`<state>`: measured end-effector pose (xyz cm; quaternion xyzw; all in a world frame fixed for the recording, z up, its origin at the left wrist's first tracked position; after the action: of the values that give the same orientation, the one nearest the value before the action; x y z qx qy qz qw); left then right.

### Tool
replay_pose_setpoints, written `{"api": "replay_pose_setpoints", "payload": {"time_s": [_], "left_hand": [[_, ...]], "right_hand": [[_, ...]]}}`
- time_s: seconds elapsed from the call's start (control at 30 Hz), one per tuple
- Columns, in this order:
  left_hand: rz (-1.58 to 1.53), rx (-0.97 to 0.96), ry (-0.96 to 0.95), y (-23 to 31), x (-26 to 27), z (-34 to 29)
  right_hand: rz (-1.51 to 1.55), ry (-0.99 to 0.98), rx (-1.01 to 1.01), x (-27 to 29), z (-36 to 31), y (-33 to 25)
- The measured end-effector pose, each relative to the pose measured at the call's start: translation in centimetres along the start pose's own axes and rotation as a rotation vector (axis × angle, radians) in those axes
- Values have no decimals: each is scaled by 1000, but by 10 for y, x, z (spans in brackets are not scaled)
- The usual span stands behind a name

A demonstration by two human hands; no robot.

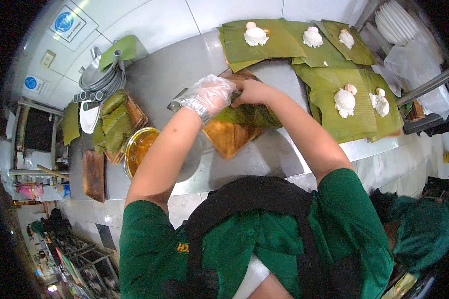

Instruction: The person scoops a yellow curry from a metal pot onto banana leaves that already contain rice and a hard-boiled egg. They then fold the banana leaves into packets and place them on a wooden tray. The process is repeated for multiple packets.

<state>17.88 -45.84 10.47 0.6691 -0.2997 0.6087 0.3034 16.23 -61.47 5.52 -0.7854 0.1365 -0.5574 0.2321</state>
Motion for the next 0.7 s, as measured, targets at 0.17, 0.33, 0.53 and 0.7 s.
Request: {"api": "replay_pose_setpoints", "payload": {"time_s": [0.17,0.33,0.53,0.7], "left_hand": [[-137,106,-20,-23,-32,17],[-328,168,-184,-27,-41,20],[-51,-74,-100,-18,-16,2],[-85,217,-176,-11,-23,10]], "right_hand": [[-448,513,122,-38,-48,-22],[-402,308,65,-44,-28,-6],[-333,-16,16,-12,6,11],[-493,246,163,-13,-9,3]]}}
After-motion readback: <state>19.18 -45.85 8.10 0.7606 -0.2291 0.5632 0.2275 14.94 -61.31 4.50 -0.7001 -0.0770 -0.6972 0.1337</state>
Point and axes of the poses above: each hand's wrist, its own z-axis towards the middle knuckle, its own x-axis out of the back of the hand, y = z × x, the point moved 1 cm from there along z, towards the middle knuckle
